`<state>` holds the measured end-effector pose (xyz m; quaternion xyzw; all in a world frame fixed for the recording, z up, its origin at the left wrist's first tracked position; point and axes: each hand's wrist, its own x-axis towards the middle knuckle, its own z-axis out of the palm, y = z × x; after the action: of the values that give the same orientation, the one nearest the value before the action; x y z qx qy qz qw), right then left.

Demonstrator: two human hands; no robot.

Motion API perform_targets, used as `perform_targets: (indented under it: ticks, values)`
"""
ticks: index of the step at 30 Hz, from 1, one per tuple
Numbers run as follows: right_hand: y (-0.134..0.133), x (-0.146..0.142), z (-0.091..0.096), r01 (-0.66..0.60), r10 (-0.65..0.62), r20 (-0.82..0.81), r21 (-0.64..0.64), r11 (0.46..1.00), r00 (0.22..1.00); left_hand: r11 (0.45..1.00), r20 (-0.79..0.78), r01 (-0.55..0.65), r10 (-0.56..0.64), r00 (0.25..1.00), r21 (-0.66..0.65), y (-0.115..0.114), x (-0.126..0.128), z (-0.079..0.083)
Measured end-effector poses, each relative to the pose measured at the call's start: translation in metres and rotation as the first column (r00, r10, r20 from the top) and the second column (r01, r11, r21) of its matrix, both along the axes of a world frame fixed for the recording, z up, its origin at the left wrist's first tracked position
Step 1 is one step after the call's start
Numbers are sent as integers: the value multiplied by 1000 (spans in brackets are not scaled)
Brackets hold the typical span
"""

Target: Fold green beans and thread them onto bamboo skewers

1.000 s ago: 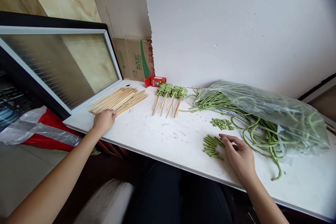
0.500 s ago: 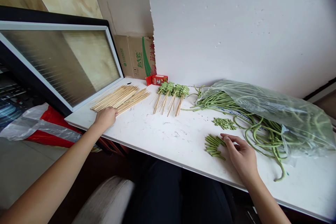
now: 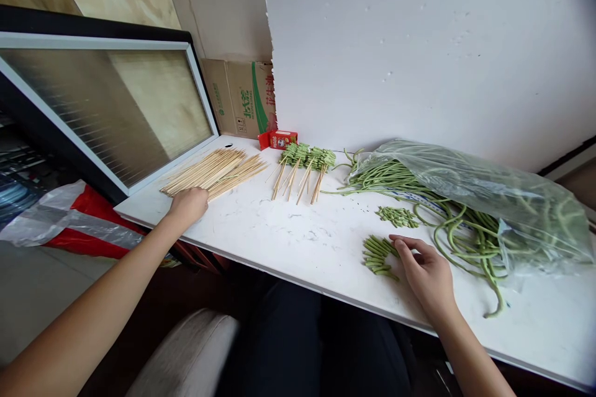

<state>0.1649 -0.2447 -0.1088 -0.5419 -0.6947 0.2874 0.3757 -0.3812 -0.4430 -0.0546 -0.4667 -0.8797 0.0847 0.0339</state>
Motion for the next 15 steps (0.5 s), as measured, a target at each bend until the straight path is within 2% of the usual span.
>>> perform_targets:
  ticks: [4,15]
  values:
    - [1,0,-1,2,-2,-4,1,1000,1000,1000,-43,-7,5,999,-25,3,2,5]
    - [1,-1,-5,-13,13,-35,-3,1000,999,999,-6,-11,11,1000,-36,5,-2,13]
